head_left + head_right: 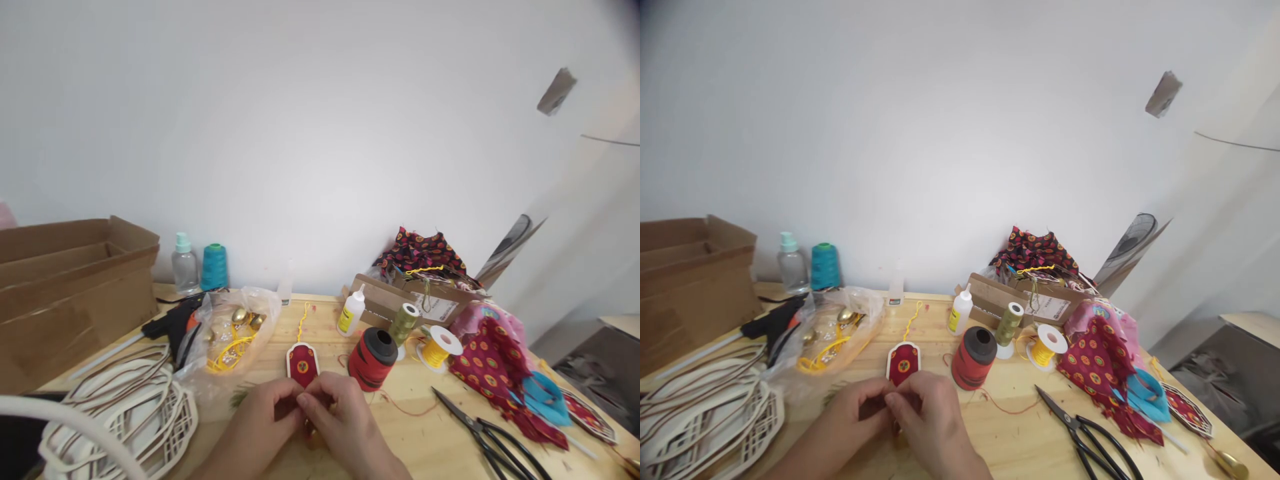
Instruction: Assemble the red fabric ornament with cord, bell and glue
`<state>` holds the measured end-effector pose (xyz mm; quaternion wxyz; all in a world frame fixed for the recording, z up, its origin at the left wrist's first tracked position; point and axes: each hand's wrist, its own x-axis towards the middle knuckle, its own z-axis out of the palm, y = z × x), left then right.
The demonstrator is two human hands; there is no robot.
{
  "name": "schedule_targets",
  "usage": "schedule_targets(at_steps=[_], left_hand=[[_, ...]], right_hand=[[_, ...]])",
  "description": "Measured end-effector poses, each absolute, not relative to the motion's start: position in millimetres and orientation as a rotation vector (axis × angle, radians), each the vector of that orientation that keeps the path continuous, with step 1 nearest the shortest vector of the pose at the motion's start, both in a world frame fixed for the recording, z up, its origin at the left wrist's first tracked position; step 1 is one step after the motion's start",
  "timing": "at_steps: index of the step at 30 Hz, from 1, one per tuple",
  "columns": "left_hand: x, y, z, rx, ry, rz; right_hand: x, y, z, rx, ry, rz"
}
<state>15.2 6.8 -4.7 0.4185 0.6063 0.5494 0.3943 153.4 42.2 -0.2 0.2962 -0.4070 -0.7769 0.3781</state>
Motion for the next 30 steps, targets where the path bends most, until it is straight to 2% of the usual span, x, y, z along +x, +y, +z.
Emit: schedule_targets(at_steps=[22,26,30], left_hand=[[15.6,3.8,2.9,1.574,1.453,0.963],[15.1,4.6,0.4,1.577,1.455,0.978],[15.0,6.1,-2.6,1.530,1.416,0.974]], right_hand=[[154.8,40.4,-1.2,-1.069,-2.141,0.888],[154.7,41.6,-3.8,-1.065,-2.112,0.938],[153.4,43.8,-5.8,-1.064,-1.971,1.149]])
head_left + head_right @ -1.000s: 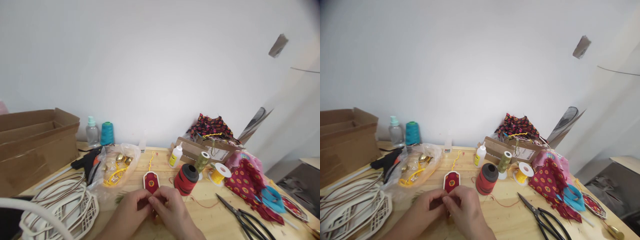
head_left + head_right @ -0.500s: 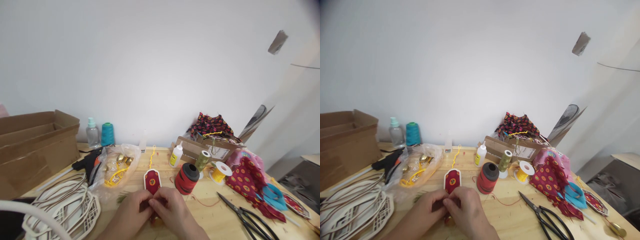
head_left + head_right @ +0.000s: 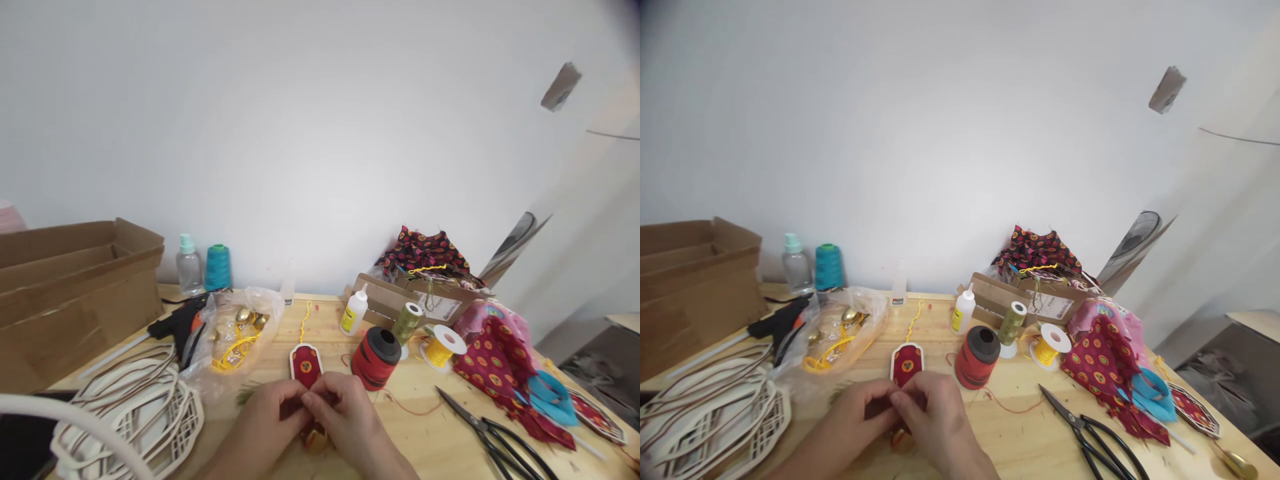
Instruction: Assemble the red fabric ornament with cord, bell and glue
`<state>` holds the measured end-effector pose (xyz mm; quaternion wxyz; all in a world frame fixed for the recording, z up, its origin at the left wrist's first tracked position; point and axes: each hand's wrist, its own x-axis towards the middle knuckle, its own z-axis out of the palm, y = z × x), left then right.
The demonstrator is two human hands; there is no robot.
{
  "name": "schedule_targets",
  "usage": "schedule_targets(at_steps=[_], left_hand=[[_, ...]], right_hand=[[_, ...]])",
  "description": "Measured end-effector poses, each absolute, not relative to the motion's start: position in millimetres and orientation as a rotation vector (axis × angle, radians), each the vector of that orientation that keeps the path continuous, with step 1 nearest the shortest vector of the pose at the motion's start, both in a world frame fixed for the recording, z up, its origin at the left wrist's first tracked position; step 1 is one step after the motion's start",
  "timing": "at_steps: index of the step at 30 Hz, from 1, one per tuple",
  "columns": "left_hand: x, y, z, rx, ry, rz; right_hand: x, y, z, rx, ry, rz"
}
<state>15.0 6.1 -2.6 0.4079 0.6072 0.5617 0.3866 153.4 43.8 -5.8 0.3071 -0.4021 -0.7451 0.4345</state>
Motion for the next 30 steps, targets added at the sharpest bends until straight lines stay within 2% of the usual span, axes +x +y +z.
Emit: schedule_targets(at_steps=[12,22,30], left_hand=[[8.8,13.6,-4.8,1.322,1.335,1.195],[14.6,10.2,-3.4,1.431,1.239,1.076],[12.7,10.7,-0.8,1.360,1.311,1.110]], right_hand=[[149.6,54.3,-2.0,-0.966,-1.465,1.468],[150.2,49.7,-2.4,-0.961,-1.646,1.208],[152.5,52.6,2.1,-0.958,-1.634,1.177]])
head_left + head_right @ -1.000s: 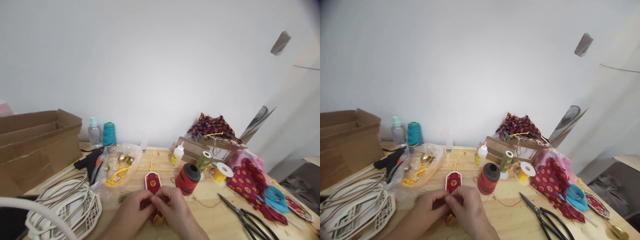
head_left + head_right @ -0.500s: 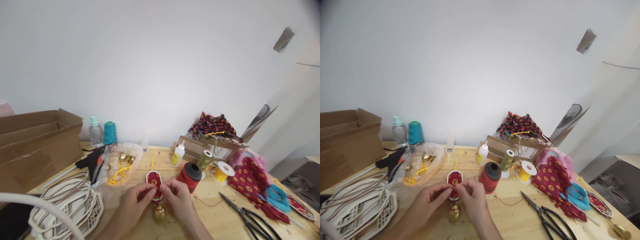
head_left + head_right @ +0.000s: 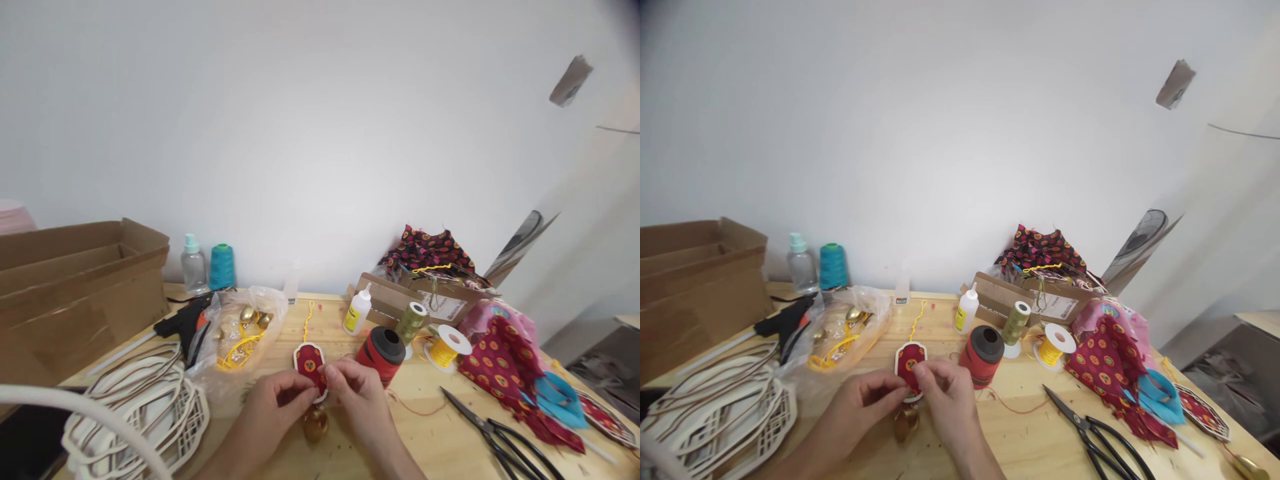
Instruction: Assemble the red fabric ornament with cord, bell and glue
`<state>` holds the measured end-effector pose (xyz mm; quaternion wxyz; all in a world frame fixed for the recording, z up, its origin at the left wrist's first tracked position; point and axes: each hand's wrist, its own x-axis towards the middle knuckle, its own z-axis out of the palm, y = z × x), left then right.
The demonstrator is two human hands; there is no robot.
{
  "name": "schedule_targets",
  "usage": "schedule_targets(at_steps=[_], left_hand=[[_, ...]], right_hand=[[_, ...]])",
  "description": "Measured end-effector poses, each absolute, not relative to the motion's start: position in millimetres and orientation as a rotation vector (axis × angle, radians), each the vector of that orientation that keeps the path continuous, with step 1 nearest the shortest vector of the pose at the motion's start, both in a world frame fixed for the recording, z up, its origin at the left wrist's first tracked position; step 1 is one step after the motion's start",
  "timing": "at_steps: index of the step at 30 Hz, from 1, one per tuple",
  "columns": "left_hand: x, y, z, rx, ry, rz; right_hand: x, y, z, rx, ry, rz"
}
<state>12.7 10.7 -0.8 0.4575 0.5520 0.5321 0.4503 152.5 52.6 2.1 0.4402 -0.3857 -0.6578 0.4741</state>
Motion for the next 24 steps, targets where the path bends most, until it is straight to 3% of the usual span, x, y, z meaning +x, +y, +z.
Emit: schedule_targets(at_steps=[12,24], left_hand=[[14.4,8.6,-1.5,1.289,1.133,1.121],[12.4,10.9,0.9,1.323,1.254,1.187]], right_hand=[[150.1,49.0,3.2,-0.890,-1.621,1.211],[150.9,52.4,1.9,-0.845,-1.598,1.218]])
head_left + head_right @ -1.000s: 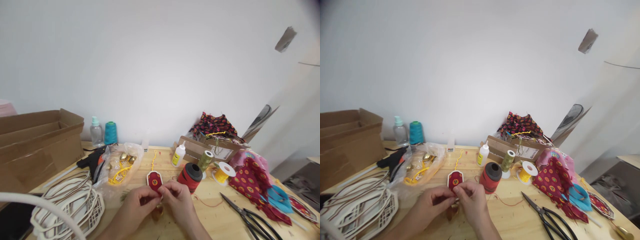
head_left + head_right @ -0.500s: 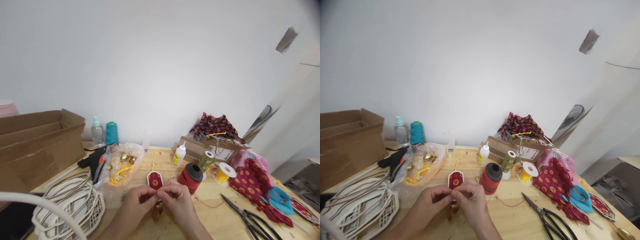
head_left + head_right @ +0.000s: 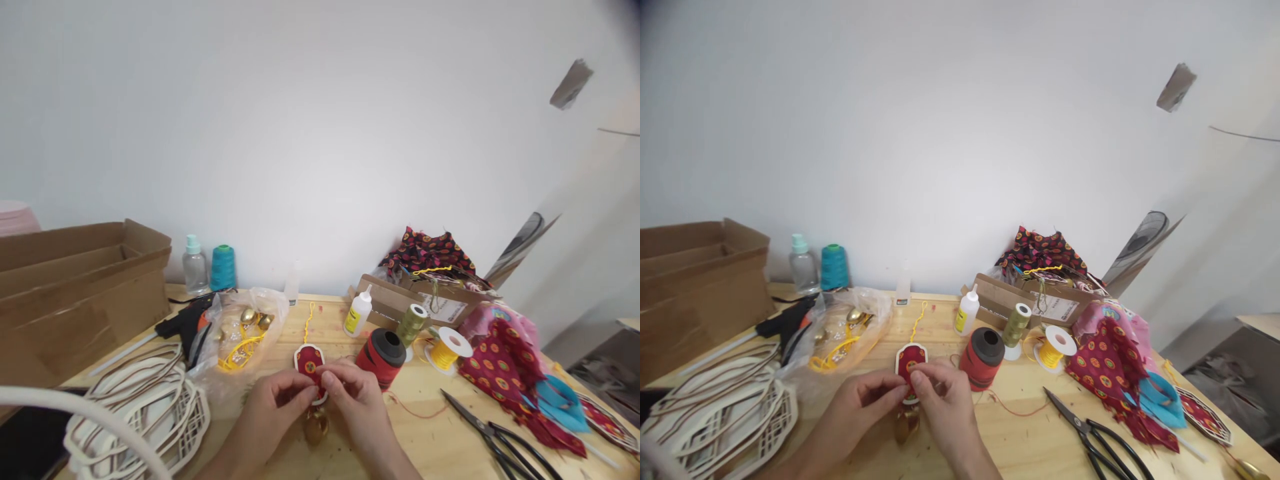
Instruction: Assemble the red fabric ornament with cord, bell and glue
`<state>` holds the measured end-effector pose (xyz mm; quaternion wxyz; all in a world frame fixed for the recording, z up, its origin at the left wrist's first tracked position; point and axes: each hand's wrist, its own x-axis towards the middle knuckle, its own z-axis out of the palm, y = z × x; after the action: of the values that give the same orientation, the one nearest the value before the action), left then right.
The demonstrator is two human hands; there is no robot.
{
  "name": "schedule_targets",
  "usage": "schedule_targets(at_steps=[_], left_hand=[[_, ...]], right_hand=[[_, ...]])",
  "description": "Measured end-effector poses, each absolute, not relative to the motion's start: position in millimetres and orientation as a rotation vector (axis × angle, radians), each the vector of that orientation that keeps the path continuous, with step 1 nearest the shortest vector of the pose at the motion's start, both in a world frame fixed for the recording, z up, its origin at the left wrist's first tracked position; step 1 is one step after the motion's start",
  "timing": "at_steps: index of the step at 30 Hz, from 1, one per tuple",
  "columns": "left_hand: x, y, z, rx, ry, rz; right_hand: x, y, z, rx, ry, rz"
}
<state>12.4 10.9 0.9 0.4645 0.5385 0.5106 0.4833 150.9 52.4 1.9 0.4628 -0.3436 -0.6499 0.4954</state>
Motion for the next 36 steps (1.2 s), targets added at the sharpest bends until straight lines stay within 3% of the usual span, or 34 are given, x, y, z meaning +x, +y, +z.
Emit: schedule_targets(at_steps=[11,36], left_hand=[[11,11,-6,1.332,1.236,1.449],[20,4,-2,1.482,1.099,1.120]], right_hand=[[145,45,0,-0.617,-1.344,1.779],[152,47,19,-0.829,-1.267,1.535]])
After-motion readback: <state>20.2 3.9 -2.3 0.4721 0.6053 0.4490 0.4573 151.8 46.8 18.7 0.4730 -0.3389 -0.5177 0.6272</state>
